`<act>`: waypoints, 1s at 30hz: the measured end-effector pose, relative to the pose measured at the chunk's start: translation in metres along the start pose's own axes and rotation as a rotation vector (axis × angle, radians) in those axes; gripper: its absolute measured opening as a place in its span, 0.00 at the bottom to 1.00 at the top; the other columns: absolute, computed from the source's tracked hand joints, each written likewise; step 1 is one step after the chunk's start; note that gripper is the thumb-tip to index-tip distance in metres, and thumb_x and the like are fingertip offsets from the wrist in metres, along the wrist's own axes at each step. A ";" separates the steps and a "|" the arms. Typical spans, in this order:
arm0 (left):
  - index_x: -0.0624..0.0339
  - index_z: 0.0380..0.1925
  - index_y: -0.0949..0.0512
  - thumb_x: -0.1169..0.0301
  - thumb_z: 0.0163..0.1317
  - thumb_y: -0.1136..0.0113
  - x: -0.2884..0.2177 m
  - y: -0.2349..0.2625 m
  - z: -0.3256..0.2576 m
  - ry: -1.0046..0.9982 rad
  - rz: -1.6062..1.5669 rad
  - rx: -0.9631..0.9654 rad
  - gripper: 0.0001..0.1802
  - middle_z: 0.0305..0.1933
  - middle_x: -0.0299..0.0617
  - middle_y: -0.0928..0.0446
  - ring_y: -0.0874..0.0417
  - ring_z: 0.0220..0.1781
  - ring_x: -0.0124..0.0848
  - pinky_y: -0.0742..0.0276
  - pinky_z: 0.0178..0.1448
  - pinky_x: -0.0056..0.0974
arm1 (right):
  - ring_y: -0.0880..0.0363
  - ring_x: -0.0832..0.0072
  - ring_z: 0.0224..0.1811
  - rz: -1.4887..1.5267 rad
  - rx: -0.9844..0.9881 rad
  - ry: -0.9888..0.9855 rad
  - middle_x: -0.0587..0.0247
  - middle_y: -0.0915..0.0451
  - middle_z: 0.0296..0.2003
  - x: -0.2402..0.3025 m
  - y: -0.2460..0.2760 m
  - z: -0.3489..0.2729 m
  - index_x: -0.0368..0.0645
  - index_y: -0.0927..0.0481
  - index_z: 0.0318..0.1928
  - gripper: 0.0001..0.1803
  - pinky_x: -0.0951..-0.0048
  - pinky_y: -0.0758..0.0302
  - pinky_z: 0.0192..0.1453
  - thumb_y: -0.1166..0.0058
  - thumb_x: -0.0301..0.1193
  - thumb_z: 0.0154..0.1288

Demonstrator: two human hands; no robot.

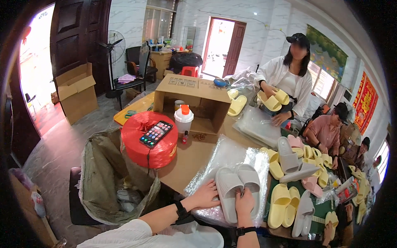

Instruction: The recorder is packing various styles and colors of slides/shoes into plastic bags and then into a larger bag.

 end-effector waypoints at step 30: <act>0.44 0.71 0.34 0.52 0.60 0.32 -0.234 0.402 -0.126 -1.111 -0.777 -0.437 0.39 0.74 0.49 0.37 0.35 0.71 0.52 0.38 0.72 0.53 | 0.19 0.45 0.44 -0.038 0.033 -0.007 0.44 0.18 0.43 0.021 0.011 0.000 0.38 0.24 0.51 0.21 0.50 0.25 0.47 0.45 0.41 0.67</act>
Point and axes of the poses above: each hand's wrist, its own z-axis towards the middle knuckle, its own y-axis out of the back of the hand, x = y × z, the point moved 10 cm from there along z, towards the middle knuckle
